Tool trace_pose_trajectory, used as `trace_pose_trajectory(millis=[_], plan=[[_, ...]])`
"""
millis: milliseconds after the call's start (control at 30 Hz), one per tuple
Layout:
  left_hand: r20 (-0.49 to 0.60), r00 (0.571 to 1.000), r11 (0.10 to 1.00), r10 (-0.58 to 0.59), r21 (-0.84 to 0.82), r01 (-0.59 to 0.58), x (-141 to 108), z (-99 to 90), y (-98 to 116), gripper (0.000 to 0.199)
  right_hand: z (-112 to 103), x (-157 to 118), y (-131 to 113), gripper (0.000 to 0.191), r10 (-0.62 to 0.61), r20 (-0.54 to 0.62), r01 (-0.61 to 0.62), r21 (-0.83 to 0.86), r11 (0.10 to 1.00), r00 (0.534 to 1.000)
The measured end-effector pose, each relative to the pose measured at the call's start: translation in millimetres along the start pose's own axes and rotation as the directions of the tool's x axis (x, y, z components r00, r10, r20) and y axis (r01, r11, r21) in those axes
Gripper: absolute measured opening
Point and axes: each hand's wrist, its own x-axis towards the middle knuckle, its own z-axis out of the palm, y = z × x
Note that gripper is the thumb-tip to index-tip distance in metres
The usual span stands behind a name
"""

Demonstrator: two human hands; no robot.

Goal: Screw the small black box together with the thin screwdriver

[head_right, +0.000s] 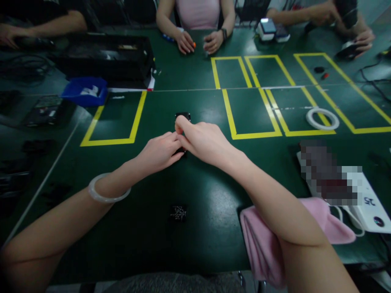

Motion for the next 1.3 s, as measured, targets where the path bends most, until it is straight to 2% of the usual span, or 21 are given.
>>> trace_pose_trajectory(millis=[333, 467, 600, 867, 1133, 1300], plan=[[0.106, 0.994, 0.998, -0.032, 0.055, 0.026, 10, -6.5, 15, 0.02, -2, -6, 3, 0.018, -0.052, 0.033, 0.051, 0.024, 0.998, 0.998], [0.098, 0.994, 0.992, -0.041, 0.121, 0.029, 8, -5.4, 19, 0.021, -10, -8, 7, 0.015, -0.076, -0.045, 0.08, 0.107, 0.991, 0.996], [0.093, 0.994, 0.988, -0.048, 0.15, 0.034, 7, -6.5, 22, 0.02, -20, -9, 14, 0.015, -0.042, -0.115, 0.058, 0.134, 0.989, 0.992], [0.117, 0.992, 0.989, -0.04, 0.147, 0.023, 8, -10.2, 22, 0.017, -20, -7, 20, 0.015, -0.02, -0.101, 0.034, 0.135, 0.99, 0.995], [0.176, 0.982, 0.995, -0.063, 0.088, 0.048, 9, -16.8, 19, 0.014, -18, -5, 27, 0.014, 0.021, -0.121, -0.004, 0.138, 0.99, 0.992], [0.097, 0.988, 0.991, -0.12, -0.039, 0.124, 3, -14.1, 18, 0.007, -16, -4, 33, 0.014, 0.042, -0.127, -0.023, 0.152, 0.988, 0.991]])
